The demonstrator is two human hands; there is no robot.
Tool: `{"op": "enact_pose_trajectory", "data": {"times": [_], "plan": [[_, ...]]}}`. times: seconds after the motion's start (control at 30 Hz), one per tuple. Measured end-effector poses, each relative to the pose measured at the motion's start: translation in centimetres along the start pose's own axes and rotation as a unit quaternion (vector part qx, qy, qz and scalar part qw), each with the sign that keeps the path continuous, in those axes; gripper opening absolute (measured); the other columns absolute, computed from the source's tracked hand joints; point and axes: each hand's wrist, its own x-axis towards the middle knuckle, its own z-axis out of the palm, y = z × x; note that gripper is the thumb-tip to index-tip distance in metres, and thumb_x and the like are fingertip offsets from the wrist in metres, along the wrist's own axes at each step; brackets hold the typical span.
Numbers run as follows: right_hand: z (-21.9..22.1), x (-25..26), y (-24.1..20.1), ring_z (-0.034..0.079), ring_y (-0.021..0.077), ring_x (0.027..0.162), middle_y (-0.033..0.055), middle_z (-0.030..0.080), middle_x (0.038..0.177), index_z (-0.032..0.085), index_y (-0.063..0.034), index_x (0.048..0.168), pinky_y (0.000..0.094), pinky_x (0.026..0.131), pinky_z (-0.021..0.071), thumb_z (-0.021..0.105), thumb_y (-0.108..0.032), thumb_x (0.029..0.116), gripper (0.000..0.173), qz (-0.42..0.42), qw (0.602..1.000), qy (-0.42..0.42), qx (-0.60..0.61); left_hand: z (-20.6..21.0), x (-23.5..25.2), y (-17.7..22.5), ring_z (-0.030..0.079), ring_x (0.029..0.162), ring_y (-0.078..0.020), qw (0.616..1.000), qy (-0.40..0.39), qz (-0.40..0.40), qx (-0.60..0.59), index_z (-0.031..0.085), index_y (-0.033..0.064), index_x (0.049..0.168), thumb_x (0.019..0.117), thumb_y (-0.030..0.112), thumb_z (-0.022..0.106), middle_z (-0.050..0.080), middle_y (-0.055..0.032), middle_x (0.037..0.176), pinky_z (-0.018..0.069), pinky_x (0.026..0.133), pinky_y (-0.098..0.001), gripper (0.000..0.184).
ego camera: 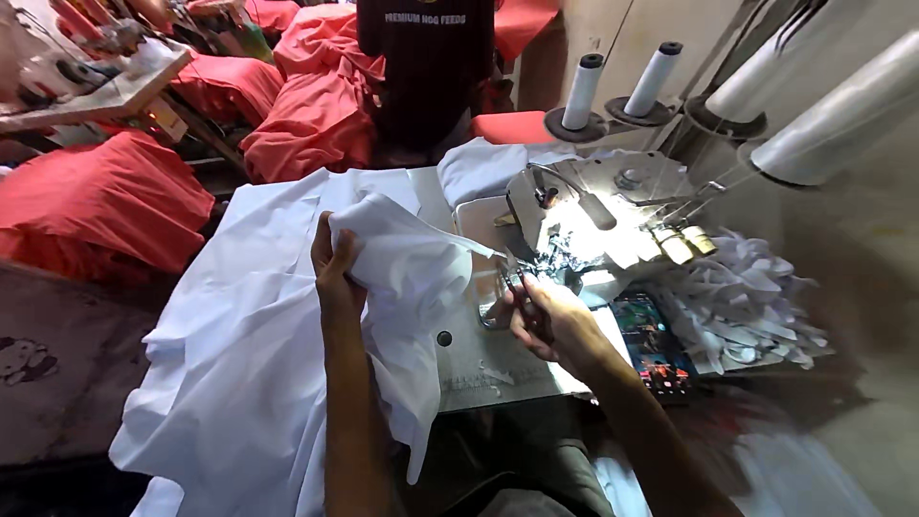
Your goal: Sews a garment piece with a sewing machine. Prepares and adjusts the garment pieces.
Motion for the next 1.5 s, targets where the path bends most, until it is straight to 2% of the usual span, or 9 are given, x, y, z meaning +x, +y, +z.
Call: {"op": "enact_pose_trajectory", "data": {"times": [0.17, 0.3, 0.47, 0.63, 0.77, 0.9, 1.1, 1.23, 1.5], "plan": [[-0.3, 0.3, -0.3, 0.033, 0.0009, 0.036, -0.0042, 0.047, 0.055, 0.054, -0.0094, 0.095, 0.0153, 0.032, 0.028, 0.02, -0.03, 0.1139, 0.044, 0.021, 1.0, 0.013, -0.003, 0.3, 0.0, 0.1, 0.068, 0.1, -0.0029, 0.997, 0.04, -0.052, 0.031, 0.058, 0.0262, 0.128, 0.105, 0.036, 0.055, 0.069, 0.0111, 0.112, 0.0587, 0.087, -0.0268, 0.026], [-1.5, -1.4, 0.6, 0.042, 0.0004, 0.046, -0.007, 0.053, 0.064, 0.058, -0.0098, 0.107, 0.0157, 0.041, 0.0354, 0.025, -0.031, 0.1129, 0.04, -0.03, 0.986, -0.059, -0.152, 0.2, -0.1, 0.0, 0.067, 0.101, -0.0025, 0.994, 0.052, -0.079, 0.049, 0.056, 0.0274, 0.134, 0.1061, 0.032, 0.052, 0.068, 0.0113, 0.115, 0.0586, 0.088, -0.0273, 0.029], [-2.3, -5.4, 4.2, 0.061, 0.0141, 0.07, 0.0001, 0.062, 0.083, 0.066, -0.0167, 0.119, 0.0365, 0.064, 0.0526, 0.037, -0.048, 0.1095, 0.043, -0.106, 0.858, -0.048, -0.501, 0.0, 0.5, -0.2, 0.068, 0.104, -0.0089, 0.995, 0.018, -0.079, 0.058, 0.048, 0.0186, 0.143, 0.1041, 0.021, 0.053, 0.065, 0.0026, 0.123, 0.0591, 0.089, -0.0322, 0.039], [-1.8, -5.9, 10.1, 0.068, 0.0304, 0.064, 0.0148, 0.065, 0.088, 0.069, -0.0069, 0.106, 0.0443, 0.049, 0.0556, 0.057, -0.04, 0.1002, 0.035, -0.17, 0.708, 0.149, -0.669, 1.1, 1.7, 1.3, 0.07, 0.097, -0.0124, 0.994, -0.015, -0.05, 0.099, 0.045, 0.0125, 0.137, 0.1014, 0.013, 0.058, 0.069, -0.0023, 0.115, 0.061, 0.086, -0.0342, 0.038], [-2.0, -5.2, 11.4, 0.068, 0.0328, 0.065, 0.0193, 0.065, 0.095, 0.068, -0.0041, 0.11, 0.0444, 0.048, 0.0545, 0.063, -0.041, 0.0958, 0.04, -0.175, 0.67, 0.215, -0.689, 2.9, 2.3, 4.0, 0.071, 0.096, -0.0116, 0.989, -0.057, -0.027, 0.131, 0.047, 0.0127, 0.134, 0.1003, 0.011, 0.06, 0.07, -0.0008, 0.113, 0.0619, 0.083, -0.0318, 0.036], [-1.8, -5.7, 9.6, 0.069, 0.0316, 0.071, 0.0161, 0.067, 0.098, 0.07, -0.0048, 0.116, 0.0449, 0.051, 0.0543, 0.06, -0.047, 0.0955, 0.048, -0.207, 0.69, 0.235, -0.652, 4.0, 3.0, 6.1, 0.07, 0.096, -0.0102, 0.981, -0.117, -0.002, 0.152, 0.045, 0.0116, 0.136, 0.101, 0.004, 0.055, 0.069, -0.0005, 0.114, 0.0609, 0.084, -0.0296, 0.037], [-0.2, -5.3, 5.9, 0.057, 0.0037, 0.057, -0.0036, 0.07, 0.086, 0.069, -0.0107, 0.118, 0.0232, 0.052, 0.0509, 0.062, -0.034, 0.0986, 0.032, -0.284, 0.824, 0.198, -0.449, 5.7, 3.4, 8.7, 0.067, 0.084, -0.0015, 0.973, -0.136, 0.025, 0.187, 0.047, 0.0152, 0.132, 0.1016, 0.001, 0.052, 0.068, 0.0075, 0.1, 0.058, 0.075, -0.0203, 0.034], [1.2, -3.5, 4.0, 0.062, 0.003, 0.068, -0.0012, 0.071, 0.104, 0.056, -0.004, 0.139, 0.0212, 0.06, 0.0557, 0.065, -0.033, 0.0996, 0.05, -0.26, 0.91, 0.136, -0.291, 7.1, 3.3, 10.7, 0.067, 0.085, -0.0021, 0.968, -0.155, 0.031, 0.195, 0.047, 0.0148, 0.133, 0.1014, 0.001, 0.052, 0.067, 0.0072, 0.1, 0.0587, 0.076, -0.0207, 0.034], [2.5, -2.6, 1.3, 0.07, 0.007, 0.089, 0.0028, 0.073, 0.097, 0.07, 0.0003, 0.107, 0.0229, 0.081, 0.0599, 0.066, -0.01, 0.0975, 0.015, -0.285, 0.956, 0.029, -0.06, 9.5, 5.1, 16.6, 0.066, 0.087, 0.0011, 0.912, -0.2, 0.12, 0.337, 0.047, 0.006, 0.131, 0.0994, 0.005, 0.06, 0.067, 0.0076, 0.105, 0.0572, 0.078, -0.018, 0.034]]}}
